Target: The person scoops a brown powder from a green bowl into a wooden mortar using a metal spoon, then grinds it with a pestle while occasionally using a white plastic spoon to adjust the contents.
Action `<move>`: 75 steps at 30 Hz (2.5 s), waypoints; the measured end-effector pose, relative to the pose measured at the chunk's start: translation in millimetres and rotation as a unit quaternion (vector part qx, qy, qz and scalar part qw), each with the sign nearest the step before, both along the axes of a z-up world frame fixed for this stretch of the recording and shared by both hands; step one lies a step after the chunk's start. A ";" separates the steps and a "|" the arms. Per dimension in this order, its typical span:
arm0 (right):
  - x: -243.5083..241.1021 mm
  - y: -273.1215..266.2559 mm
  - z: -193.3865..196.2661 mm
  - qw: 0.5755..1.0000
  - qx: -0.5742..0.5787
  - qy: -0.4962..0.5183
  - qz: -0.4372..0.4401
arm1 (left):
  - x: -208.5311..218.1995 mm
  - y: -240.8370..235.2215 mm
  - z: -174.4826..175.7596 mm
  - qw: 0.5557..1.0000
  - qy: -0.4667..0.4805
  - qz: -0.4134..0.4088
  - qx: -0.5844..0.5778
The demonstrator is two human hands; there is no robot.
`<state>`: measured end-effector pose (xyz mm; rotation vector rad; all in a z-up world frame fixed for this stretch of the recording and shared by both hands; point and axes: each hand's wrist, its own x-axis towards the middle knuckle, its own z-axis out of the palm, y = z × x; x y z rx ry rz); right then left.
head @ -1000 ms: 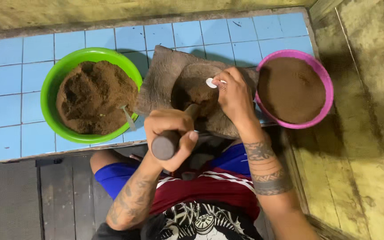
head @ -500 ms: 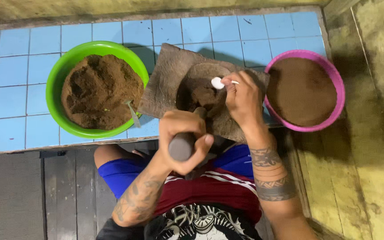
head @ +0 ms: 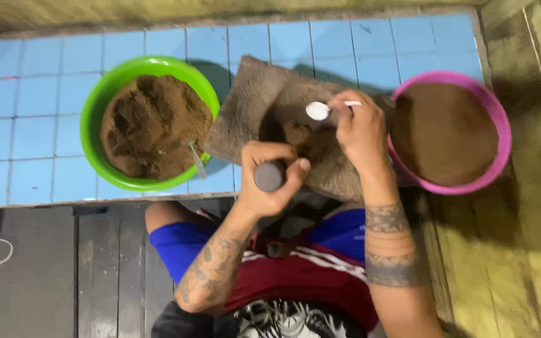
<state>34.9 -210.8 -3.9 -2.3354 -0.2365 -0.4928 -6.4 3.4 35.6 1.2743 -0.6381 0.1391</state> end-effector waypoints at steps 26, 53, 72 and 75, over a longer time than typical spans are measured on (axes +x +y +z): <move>-4.4 4.7 -27.3 0.993 -0.066 -0.015 -0.101 | -31.9 6.7 56.8 0.999 -0.008 -0.007 0.041; -10.3 18.0 -5.1 0.993 -0.046 0.104 -0.017 | 17.8 -0.8 -10.8 0.996 -0.086 -0.031 -0.008; -10.8 18.2 42.6 0.992 -0.103 0.074 0.021 | 47.5 14.7 -66.9 0.987 -0.024 -0.030 -0.156; -15.1 14.2 14.1 0.985 -0.160 0.058 0.003 | 41.7 14.8 -64.4 0.986 -0.020 -0.029 -0.165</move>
